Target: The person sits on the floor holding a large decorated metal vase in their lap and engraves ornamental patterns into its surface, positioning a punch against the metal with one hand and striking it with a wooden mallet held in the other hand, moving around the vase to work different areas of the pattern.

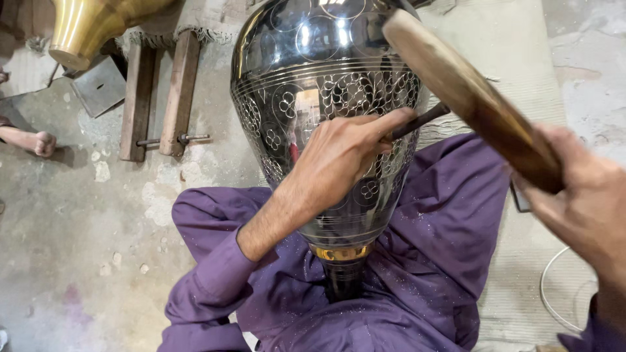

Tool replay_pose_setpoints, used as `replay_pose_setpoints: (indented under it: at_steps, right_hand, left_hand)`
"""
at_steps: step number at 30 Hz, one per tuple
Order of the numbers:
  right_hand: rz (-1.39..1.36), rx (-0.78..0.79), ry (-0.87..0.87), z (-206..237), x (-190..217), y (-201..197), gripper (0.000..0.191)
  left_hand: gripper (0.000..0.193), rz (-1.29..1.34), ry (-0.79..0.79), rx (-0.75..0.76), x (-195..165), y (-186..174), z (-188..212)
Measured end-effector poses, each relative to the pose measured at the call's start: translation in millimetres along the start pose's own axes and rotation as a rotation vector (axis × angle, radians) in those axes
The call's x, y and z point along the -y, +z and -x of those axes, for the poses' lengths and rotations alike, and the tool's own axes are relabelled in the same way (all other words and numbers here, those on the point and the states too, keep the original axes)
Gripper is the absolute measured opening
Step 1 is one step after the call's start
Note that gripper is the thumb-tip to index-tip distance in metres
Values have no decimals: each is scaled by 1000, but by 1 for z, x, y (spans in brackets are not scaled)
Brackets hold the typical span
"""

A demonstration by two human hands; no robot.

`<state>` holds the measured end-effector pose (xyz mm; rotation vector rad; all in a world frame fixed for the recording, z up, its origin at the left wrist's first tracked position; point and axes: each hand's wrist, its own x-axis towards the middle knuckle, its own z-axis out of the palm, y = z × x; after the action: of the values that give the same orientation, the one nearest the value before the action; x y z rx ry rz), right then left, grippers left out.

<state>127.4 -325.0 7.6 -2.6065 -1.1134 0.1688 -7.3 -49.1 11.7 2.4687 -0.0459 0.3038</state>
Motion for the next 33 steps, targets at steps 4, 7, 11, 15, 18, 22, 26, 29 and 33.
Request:
replay_pose_setpoints:
  at_steps: [4,7,11,15,18,22,26,29,33]
  right_hand:
    - [-202,-280,-144,-16,9,-15,57]
    - [-102,-133,-183,-26,9,-28,61]
    - [-39,-187,-275,-36,14,-43,63]
    - [72,-102,-399,-39,29,-58,66]
    - [197,-11,-435,-38,40,-71,70]
    - [320,-5,-495,-39,51,-76,75]
    - [85,-72,-475,-37,58,-77,67]
    - [-35,17,-382,-36,63,-80,73]
    - [275,-64,-434,-37,71,-83,82]
  left_hand:
    - [50,42,-110,-115,-5,6,13]
    - [48,40,-195,-211,-11,13,27]
    - [46,114,-217,-395,-14,27,36]
    - [43,82,-204,-532,-17,38,44]
    - [33,121,-203,-596,-21,43,48]
    - [31,218,-263,-639,-25,49,53]
    - [26,108,-300,-613,-17,52,56]
    - [28,143,-235,-663,-14,56,58]
    - [25,102,-226,-689,-10,62,54]
